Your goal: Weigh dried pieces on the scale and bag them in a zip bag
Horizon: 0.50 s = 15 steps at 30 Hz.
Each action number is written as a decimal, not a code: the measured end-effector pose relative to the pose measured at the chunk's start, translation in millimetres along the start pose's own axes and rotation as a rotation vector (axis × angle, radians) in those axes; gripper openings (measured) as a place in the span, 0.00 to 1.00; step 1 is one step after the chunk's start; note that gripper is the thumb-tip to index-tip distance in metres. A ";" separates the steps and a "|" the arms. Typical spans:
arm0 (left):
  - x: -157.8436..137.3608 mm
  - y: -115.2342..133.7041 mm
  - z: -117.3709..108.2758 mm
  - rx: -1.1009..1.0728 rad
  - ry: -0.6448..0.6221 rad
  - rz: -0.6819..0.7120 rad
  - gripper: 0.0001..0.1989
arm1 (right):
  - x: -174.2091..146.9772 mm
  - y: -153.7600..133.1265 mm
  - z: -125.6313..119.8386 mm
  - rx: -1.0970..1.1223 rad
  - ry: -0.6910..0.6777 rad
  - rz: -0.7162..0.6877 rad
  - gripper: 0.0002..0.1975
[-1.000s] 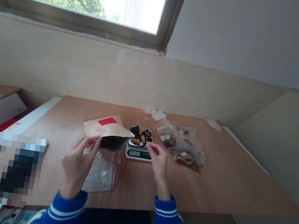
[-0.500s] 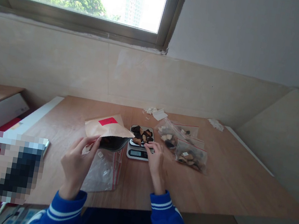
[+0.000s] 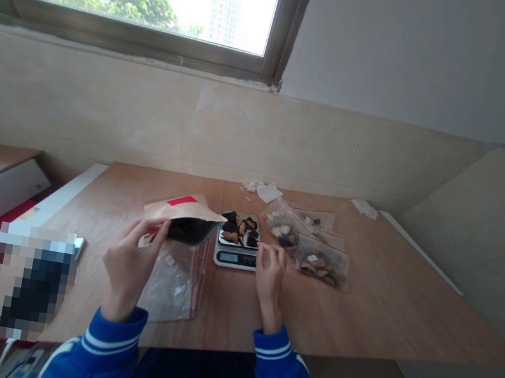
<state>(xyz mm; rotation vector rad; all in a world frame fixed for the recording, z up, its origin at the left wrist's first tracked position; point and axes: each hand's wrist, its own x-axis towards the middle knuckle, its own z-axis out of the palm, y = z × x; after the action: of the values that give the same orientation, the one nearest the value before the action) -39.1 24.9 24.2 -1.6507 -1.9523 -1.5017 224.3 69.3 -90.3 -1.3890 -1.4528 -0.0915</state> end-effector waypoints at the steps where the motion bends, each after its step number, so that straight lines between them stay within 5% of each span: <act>1: 5.9 2.5 -0.1 -0.025 -0.001 -0.009 0.12 | -0.2 1.0 -1.3 0.004 0.005 0.003 0.14; 7: 52.5 7.8 10.5 -0.113 0.007 -0.138 0.17 | -2.1 4.8 -3.2 0.022 0.002 0.034 0.14; 15: 79.7 -17.2 45.4 -0.285 0.246 -0.292 0.19 | -5.2 8.5 -3.3 0.053 0.018 0.096 0.14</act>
<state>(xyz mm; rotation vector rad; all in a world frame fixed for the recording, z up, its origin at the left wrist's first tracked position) -62.4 112.3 46.8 -1.2298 -1.9784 -2.0646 231.4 66.3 -97.5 -1.4087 -1.3618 -0.0043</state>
